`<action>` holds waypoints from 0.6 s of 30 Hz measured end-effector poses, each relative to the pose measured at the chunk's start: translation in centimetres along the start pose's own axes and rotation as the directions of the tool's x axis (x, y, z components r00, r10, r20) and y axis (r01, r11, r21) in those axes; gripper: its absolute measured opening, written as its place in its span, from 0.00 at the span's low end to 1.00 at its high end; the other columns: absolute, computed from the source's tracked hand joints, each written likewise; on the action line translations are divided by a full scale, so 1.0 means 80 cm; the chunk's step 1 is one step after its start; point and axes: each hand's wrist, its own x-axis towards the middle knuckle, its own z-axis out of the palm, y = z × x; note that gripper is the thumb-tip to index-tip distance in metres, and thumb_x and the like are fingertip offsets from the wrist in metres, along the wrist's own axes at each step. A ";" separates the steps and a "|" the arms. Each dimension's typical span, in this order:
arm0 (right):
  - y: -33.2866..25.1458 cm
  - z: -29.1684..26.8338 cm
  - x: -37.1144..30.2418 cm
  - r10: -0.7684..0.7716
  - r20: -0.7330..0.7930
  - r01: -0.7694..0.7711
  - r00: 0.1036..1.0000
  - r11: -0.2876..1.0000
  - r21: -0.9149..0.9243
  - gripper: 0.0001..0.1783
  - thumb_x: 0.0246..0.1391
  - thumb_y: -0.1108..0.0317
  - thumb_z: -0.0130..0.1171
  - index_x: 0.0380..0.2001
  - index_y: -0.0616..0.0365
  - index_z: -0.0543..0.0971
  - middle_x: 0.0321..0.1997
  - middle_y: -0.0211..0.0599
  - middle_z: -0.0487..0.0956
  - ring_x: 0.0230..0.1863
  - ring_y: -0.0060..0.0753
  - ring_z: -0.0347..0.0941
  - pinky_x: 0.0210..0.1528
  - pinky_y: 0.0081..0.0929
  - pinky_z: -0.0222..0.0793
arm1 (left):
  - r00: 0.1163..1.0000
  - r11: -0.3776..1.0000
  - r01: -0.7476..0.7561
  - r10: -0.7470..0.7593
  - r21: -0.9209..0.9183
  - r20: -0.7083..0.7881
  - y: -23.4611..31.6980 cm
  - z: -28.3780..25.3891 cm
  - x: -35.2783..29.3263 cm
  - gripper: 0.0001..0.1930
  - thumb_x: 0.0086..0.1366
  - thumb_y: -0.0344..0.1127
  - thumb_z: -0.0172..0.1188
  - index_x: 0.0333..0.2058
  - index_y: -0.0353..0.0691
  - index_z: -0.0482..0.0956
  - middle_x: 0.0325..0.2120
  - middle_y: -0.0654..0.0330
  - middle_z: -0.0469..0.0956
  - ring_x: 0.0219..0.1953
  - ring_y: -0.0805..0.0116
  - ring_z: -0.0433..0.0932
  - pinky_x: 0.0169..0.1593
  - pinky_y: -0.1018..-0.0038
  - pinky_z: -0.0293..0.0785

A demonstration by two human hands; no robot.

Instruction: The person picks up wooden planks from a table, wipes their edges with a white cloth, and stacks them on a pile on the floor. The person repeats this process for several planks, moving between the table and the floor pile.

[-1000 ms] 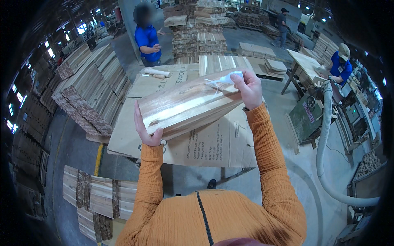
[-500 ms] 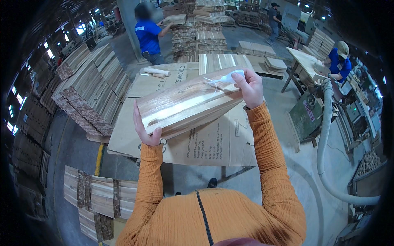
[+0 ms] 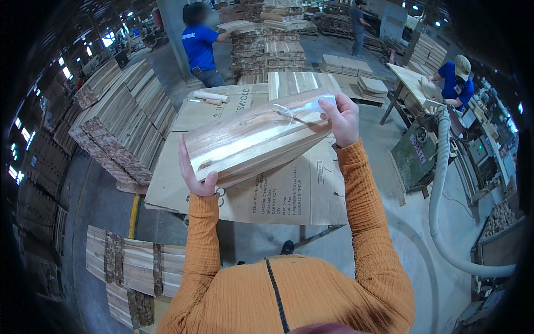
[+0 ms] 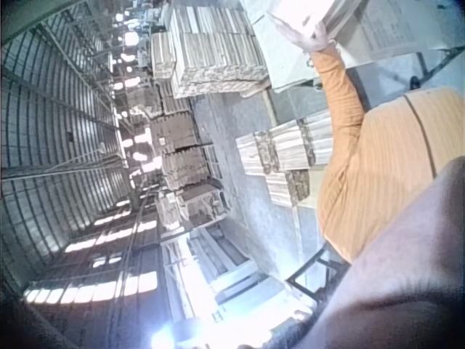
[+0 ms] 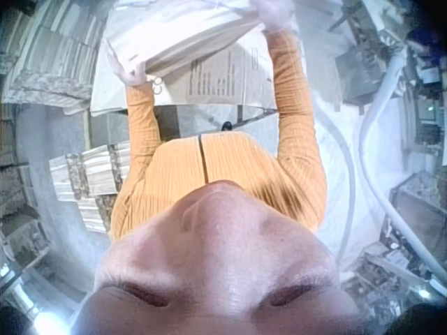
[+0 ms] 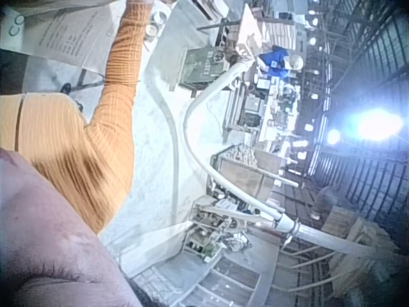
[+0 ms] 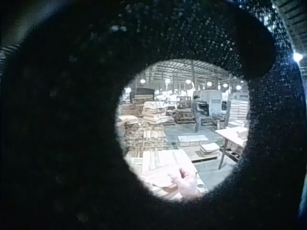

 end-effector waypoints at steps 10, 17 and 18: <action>-0.002 -0.009 -0.001 0.047 0.037 -0.045 0.998 0.998 -0.037 0.12 0.51 0.62 0.58 0.27 0.62 0.75 0.23 0.27 0.75 0.23 0.12 0.66 0.25 0.12 0.62 | 1.000 1.000 0.006 -0.007 0.020 0.015 0.001 -0.002 0.000 0.48 0.49 0.62 0.49 0.57 0.22 0.54 0.55 0.38 0.60 0.54 0.46 0.64 0.56 0.62 0.58; -0.002 -0.005 0.000 0.031 0.026 -0.029 0.999 0.998 -0.054 0.12 0.51 0.62 0.58 0.27 0.62 0.75 0.24 0.27 0.75 0.23 0.12 0.66 0.24 0.12 0.62 | 1.000 1.000 0.013 -0.013 0.010 0.015 0.001 -0.002 -0.001 0.48 0.50 0.62 0.49 0.57 0.22 0.54 0.55 0.38 0.60 0.54 0.47 0.64 0.56 0.62 0.58; -0.001 -0.005 0.000 0.028 0.026 -0.026 0.999 0.998 -0.063 0.12 0.51 0.62 0.58 0.27 0.62 0.75 0.24 0.27 0.75 0.23 0.12 0.66 0.24 0.12 0.62 | 1.000 1.000 0.009 -0.010 0.009 0.011 0.001 -0.001 -0.001 0.48 0.50 0.62 0.49 0.57 0.22 0.54 0.54 0.38 0.61 0.53 0.47 0.64 0.55 0.62 0.58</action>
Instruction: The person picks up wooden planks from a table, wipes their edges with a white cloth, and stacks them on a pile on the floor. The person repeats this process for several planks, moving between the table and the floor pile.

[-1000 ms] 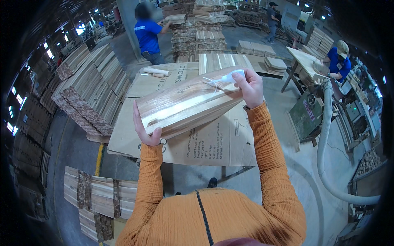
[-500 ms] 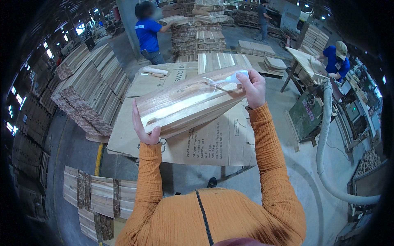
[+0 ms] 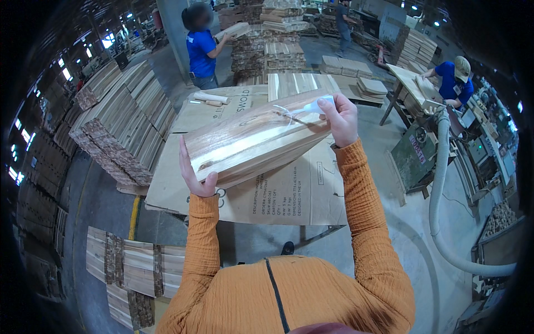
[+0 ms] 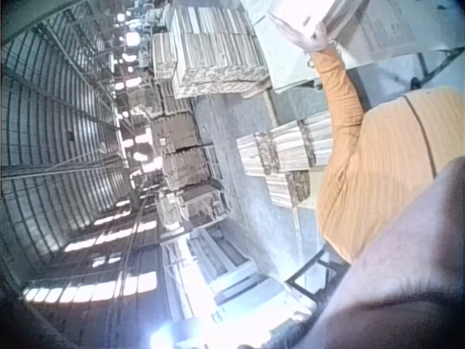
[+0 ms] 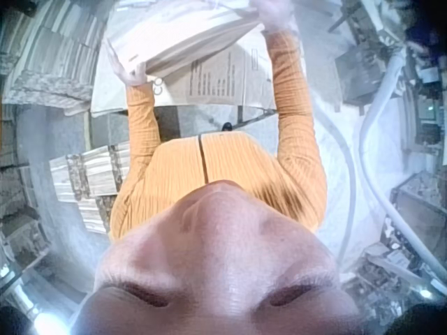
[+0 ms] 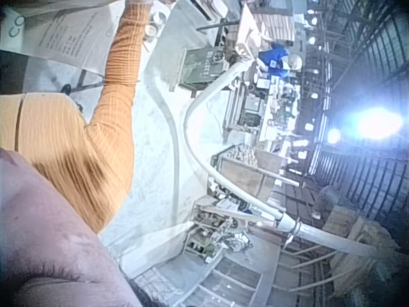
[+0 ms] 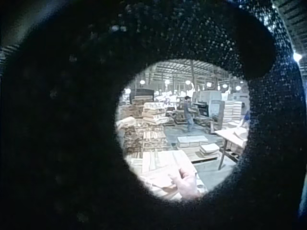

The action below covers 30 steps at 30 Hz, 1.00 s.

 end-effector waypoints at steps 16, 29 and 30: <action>0.001 -0.008 0.003 0.103 -0.095 -0.055 0.990 0.909 0.413 0.08 0.53 0.67 0.54 0.32 0.62 0.72 0.24 0.30 0.73 0.22 0.17 0.68 0.26 0.14 0.65 | 0.999 0.998 -0.042 0.042 0.055 0.010 -0.001 -0.003 0.002 0.48 0.50 0.62 0.50 0.57 0.23 0.54 0.54 0.39 0.61 0.52 0.48 0.65 0.55 0.62 0.59; 0.062 -0.120 -0.104 0.292 -0.269 0.015 0.918 0.651 0.759 0.08 0.54 0.65 0.52 0.37 0.53 0.70 0.29 0.29 0.72 0.25 0.23 0.65 0.34 0.26 0.67 | 1.000 0.999 -0.009 0.008 0.033 0.012 0.002 -0.004 -0.003 0.50 0.48 0.64 0.51 0.57 0.23 0.55 0.53 0.40 0.62 0.52 0.48 0.65 0.55 0.62 0.59; 0.078 -0.136 -0.121 0.255 -0.238 0.003 0.937 0.675 0.737 0.08 0.55 0.64 0.52 0.37 0.52 0.70 0.29 0.28 0.71 0.24 0.22 0.63 0.35 0.25 0.66 | 1.000 1.000 -0.001 0.001 0.023 0.015 0.005 -0.005 -0.005 0.51 0.47 0.65 0.51 0.57 0.23 0.55 0.53 0.40 0.62 0.52 0.49 0.65 0.55 0.62 0.59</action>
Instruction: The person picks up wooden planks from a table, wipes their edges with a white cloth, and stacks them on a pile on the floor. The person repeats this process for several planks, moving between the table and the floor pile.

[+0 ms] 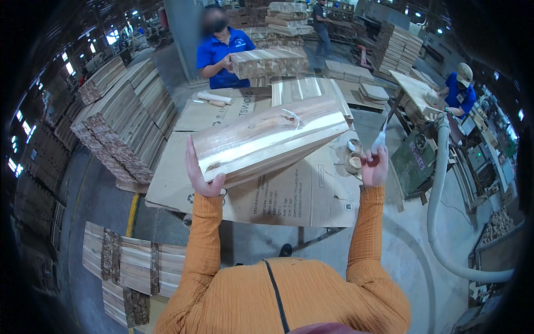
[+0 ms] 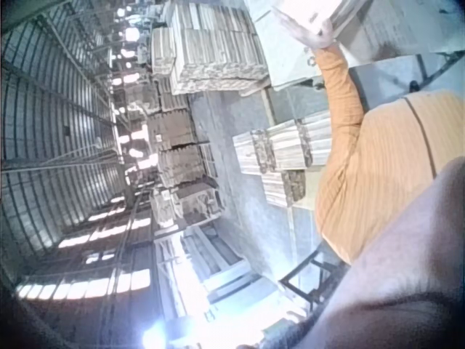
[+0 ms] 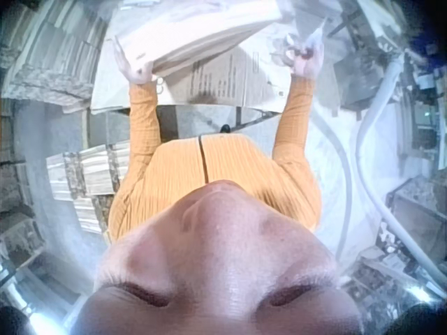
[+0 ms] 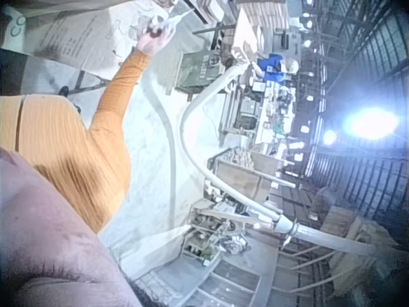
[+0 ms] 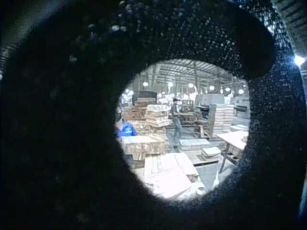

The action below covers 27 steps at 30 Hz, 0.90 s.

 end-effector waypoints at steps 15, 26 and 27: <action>0.041 -0.247 -0.113 -0.206 -0.372 -0.281 0.905 0.368 -0.887 0.10 0.43 0.71 0.62 0.28 0.64 0.74 0.24 0.27 0.72 0.26 0.18 0.67 0.28 0.16 0.63 | 0.998 0.999 -0.037 0.038 0.024 -0.041 0.003 0.001 -0.015 0.50 0.52 0.67 0.45 0.59 0.24 0.50 0.53 0.41 0.61 0.54 0.53 0.65 0.55 0.65 0.62; 0.057 -0.239 -0.067 -0.204 -0.265 -0.308 0.942 -0.218 -0.926 0.25 0.37 0.70 0.62 0.43 0.64 0.73 0.34 0.43 0.76 0.38 0.35 0.73 0.41 0.31 0.67 | 0.995 0.980 0.081 -0.090 -0.184 -0.043 -0.010 0.001 -0.026 0.55 0.48 0.72 0.48 0.59 0.24 0.49 0.55 0.42 0.59 0.55 0.55 0.64 0.55 0.65 0.62; 0.047 -0.244 -0.072 -0.204 -0.193 -0.221 0.960 -0.126 -0.967 0.26 0.38 0.69 0.62 0.44 0.64 0.73 0.36 0.43 0.75 0.38 0.34 0.72 0.41 0.31 0.67 | 0.995 0.976 0.092 -0.100 -0.199 -0.031 -0.011 0.000 -0.024 0.56 0.47 0.72 0.49 0.59 0.24 0.49 0.55 0.42 0.59 0.55 0.55 0.64 0.56 0.65 0.62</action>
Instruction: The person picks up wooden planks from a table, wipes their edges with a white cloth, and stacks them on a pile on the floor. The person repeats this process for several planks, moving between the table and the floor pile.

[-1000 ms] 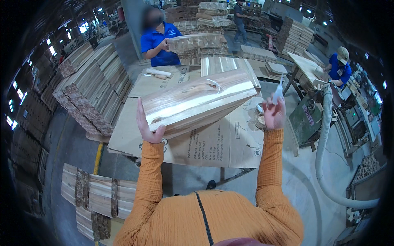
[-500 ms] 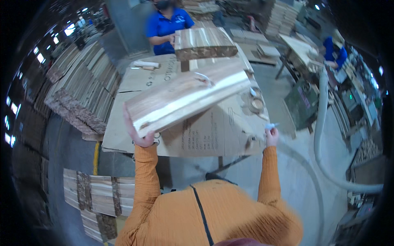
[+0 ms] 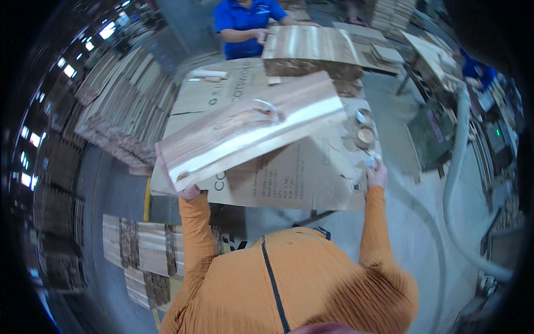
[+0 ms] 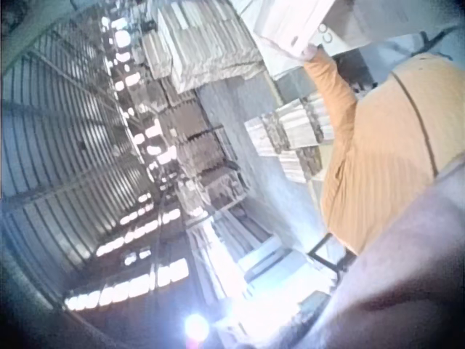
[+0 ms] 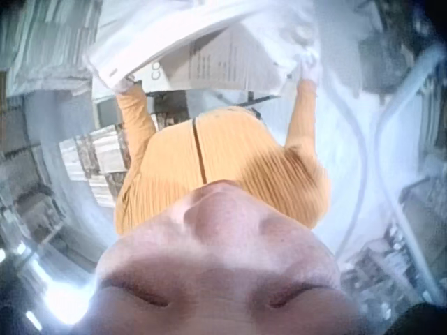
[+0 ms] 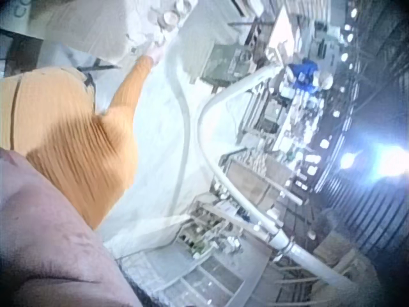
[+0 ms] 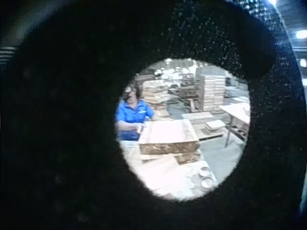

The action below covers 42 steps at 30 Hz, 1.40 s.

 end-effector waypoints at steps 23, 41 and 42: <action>-0.173 0.169 0.035 -0.304 0.943 -0.848 0.137 0.456 0.270 0.34 0.52 0.43 0.46 0.54 0.55 0.66 0.55 0.47 0.67 0.54 0.46 0.65 0.53 0.40 0.65 | 0.421 0.398 0.444 -0.884 -0.803 -0.205 0.084 0.040 -0.088 0.29 0.62 0.61 0.43 0.58 0.55 0.56 0.50 0.65 0.64 0.51 0.67 0.65 0.54 0.62 0.64; -0.240 0.143 -0.065 -0.092 0.986 -0.873 0.136 0.460 0.164 0.37 0.48 0.45 0.51 0.56 0.57 0.63 0.56 0.42 0.67 0.55 0.45 0.63 0.56 0.44 0.62 | -0.215 0.109 0.591 -0.934 -0.799 -0.286 0.071 -0.107 -0.248 0.45 0.47 0.78 0.43 0.50 0.45 0.71 0.48 0.55 0.71 0.50 0.62 0.69 0.50 0.66 0.65; -0.234 0.146 -0.072 -0.111 0.981 -0.858 0.160 0.476 0.194 0.37 0.48 0.45 0.52 0.56 0.58 0.63 0.56 0.43 0.67 0.55 0.45 0.63 0.56 0.44 0.62 | -0.250 0.053 0.657 -0.926 -0.752 -0.284 0.074 -0.115 -0.256 0.46 0.45 0.79 0.42 0.49 0.45 0.72 0.47 0.55 0.72 0.47 0.62 0.70 0.48 0.66 0.65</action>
